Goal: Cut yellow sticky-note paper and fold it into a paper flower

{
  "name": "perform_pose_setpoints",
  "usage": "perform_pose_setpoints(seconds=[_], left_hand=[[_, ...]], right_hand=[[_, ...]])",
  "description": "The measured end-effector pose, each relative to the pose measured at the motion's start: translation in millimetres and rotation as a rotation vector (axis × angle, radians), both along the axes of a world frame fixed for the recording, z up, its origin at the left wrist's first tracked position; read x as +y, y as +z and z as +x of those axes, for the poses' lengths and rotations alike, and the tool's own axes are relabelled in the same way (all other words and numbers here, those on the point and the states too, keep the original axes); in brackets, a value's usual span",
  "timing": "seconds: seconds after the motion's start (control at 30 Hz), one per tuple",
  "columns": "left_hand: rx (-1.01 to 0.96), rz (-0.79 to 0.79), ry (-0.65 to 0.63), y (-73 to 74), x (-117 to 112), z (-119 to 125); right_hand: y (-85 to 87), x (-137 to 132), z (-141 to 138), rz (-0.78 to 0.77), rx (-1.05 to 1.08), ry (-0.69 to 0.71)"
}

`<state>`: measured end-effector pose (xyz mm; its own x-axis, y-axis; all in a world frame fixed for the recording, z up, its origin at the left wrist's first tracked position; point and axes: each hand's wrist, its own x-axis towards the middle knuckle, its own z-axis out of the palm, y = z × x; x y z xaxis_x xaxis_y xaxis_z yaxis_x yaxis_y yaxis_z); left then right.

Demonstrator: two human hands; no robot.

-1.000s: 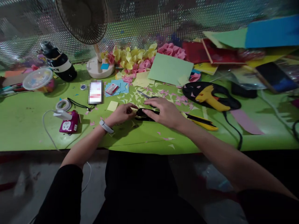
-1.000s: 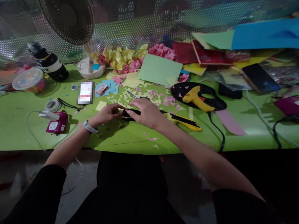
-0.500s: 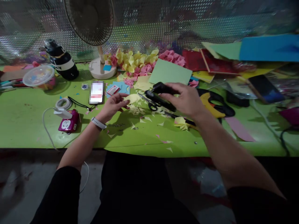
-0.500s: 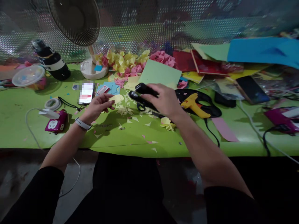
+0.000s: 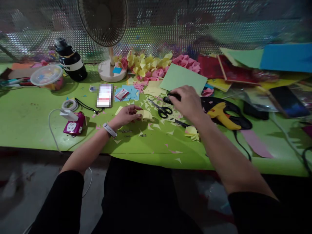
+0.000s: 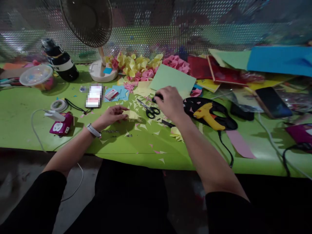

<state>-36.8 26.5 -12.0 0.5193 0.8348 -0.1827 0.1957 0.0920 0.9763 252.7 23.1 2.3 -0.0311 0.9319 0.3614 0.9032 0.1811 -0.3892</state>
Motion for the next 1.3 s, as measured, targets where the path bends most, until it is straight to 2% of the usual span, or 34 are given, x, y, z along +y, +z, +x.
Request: perform_pose_setpoints(seconds=[0.1, 0.17, 0.37, 0.47, 0.6, 0.7, 0.87, 1.1, 1.3], left_hand=[[0.033, -0.014, 0.030, 0.2, -1, 1], [0.026, -0.028, 0.042, -0.4, 0, 2], [-0.046, -0.024, 0.064, 1.3, -2, 2], [-0.126, -0.051, 0.121, 4.5, -4, 4], [-0.220, -0.192, 0.161, 4.3, -6, 5], [-0.235, -0.224, 0.146, 2.3, -7, 6], [-0.245, -0.164, 0.133, 3.2, -10, 7], [-0.279, -0.226, 0.130, 3.4, -12, 9], [-0.276, -0.243, 0.129, 1.3, -11, 9]], right_hand=[[3.1, -20, -31, -0.144, 0.017, 0.199], [4.3, -29, -47, -0.244, 0.082, 0.279], [9.1, -38, -67, -0.463, 0.379, 0.267], [7.0, -38, -71, -0.474, 0.548, 0.282], [1.8, -38, -73, -0.439, 0.735, 0.259], [0.7, -40, -72, -0.404, 0.783, 0.253], [0.1, -42, -71, -0.428, 0.829, 0.273], [-8.3, -45, -73, -0.481, 0.935, 0.331], [-6.9, -48, -72, -0.488, 0.997, 0.332]])
